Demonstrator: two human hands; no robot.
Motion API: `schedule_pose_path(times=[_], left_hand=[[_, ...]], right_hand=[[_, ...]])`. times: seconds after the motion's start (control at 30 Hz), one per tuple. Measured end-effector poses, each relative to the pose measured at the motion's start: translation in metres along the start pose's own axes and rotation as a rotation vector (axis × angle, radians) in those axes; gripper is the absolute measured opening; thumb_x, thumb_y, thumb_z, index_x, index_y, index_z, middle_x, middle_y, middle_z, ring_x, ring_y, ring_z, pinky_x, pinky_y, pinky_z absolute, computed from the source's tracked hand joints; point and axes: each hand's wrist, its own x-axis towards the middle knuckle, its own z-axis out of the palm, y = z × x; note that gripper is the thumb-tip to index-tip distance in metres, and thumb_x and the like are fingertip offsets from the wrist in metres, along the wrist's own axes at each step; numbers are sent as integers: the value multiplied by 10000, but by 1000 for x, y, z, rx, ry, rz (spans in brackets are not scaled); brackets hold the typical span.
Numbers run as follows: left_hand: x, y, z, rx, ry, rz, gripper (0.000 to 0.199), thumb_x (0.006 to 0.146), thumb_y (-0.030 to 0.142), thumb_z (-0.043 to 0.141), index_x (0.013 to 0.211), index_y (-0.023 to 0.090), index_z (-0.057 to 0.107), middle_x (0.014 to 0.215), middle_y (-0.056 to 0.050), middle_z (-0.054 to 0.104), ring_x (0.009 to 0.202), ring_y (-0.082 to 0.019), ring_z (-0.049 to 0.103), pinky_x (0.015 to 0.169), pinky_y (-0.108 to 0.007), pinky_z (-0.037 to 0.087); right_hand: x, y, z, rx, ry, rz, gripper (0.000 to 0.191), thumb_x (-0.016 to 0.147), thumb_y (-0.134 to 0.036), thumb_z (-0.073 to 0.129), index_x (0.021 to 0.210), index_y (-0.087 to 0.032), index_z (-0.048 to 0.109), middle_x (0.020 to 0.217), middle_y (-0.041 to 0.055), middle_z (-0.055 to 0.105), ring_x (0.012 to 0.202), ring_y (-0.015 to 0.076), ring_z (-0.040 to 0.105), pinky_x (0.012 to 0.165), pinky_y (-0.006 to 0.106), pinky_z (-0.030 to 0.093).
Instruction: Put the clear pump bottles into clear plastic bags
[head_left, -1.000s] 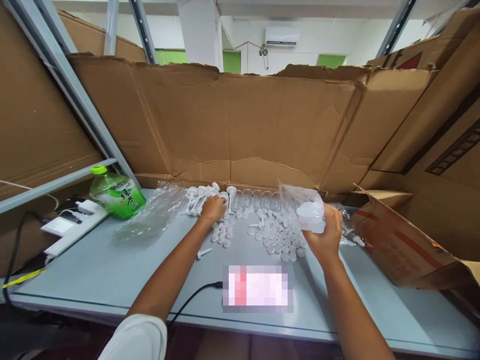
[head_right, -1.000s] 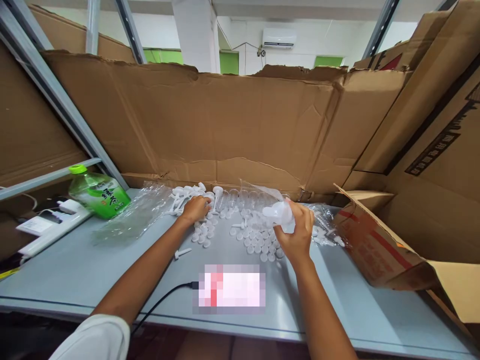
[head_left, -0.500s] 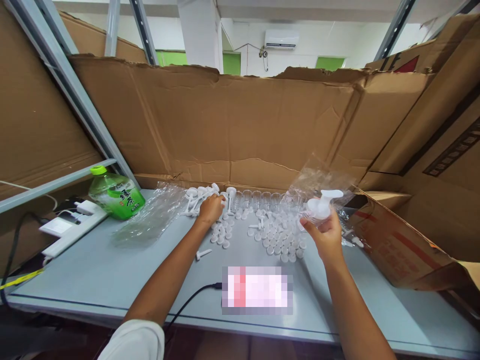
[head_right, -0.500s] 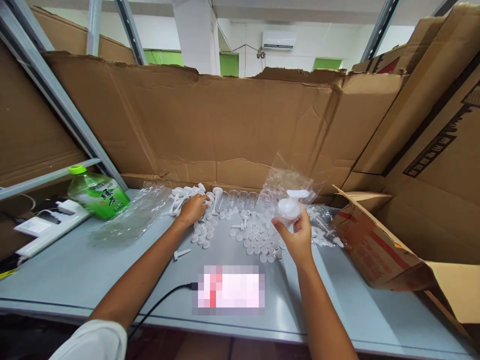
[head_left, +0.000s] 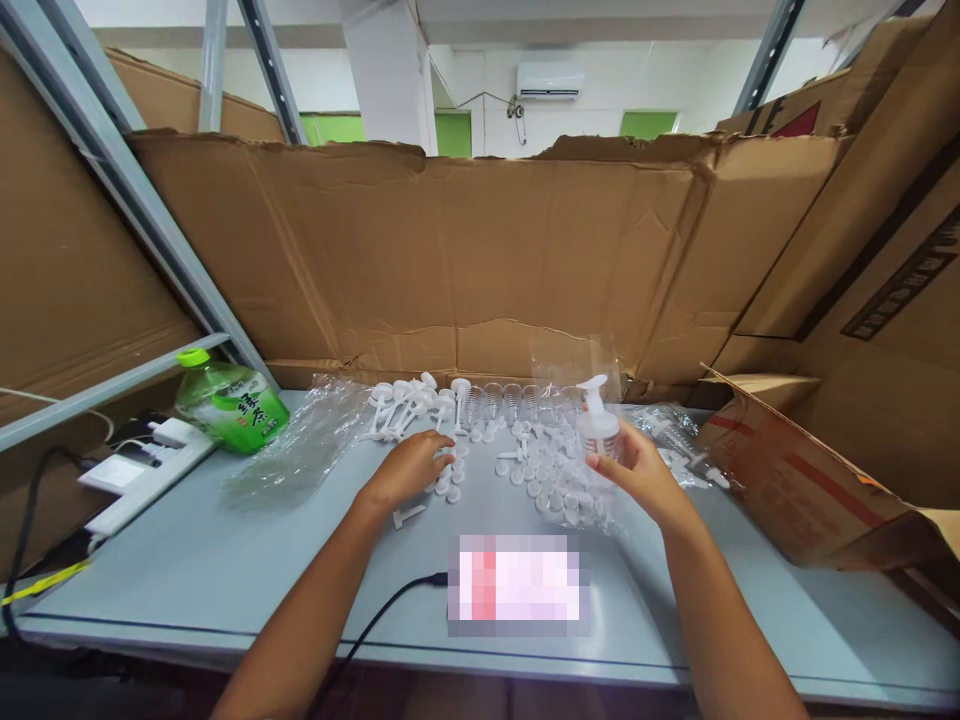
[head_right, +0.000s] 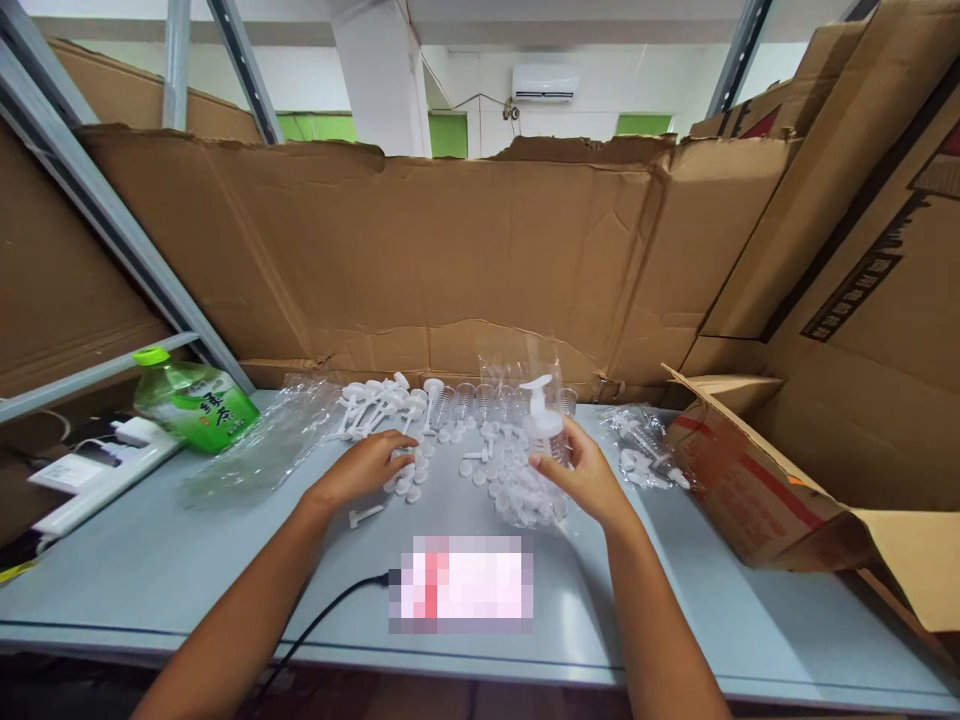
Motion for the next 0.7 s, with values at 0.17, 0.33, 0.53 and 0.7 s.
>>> schedule_pose_path(times=[0.17,0.33,0.53,0.7], left_hand=[[-15,2,-8,-59,-65,27,345,719,342,551,1043,231,596,1040,-45,602,837,-196,579,738,-267,415],[-24,2,-1,-158,-100,50,394,678,316,577,1063,238,552,1061,-31,537,702,-145,555,702,-264,421],[-22,3,8,-250,-163,62,267,686,250,535,948,207,560,936,-30,537,683,-137,522,662,-255,422],[-24,10,10,-238,-218,104,176,712,222,498,864,204,584,890,-33,554,733,-155,531,677,-254,418]], right_hand=[[-1,-1,-4,35,129,-26,578,650,-335,683,1144,-255,393,1078,72,574,963,216,555,815,363,440],[0,0,-9,46,213,-37,408,685,-356,648,1024,-241,452,982,56,582,919,211,553,805,351,432],[0,-2,-4,12,142,-68,397,698,-338,640,1041,-239,464,1009,51,578,946,206,546,826,340,419],[0,0,-2,-28,88,-70,418,701,-339,637,1064,-229,460,1038,62,575,956,210,551,825,342,429]])
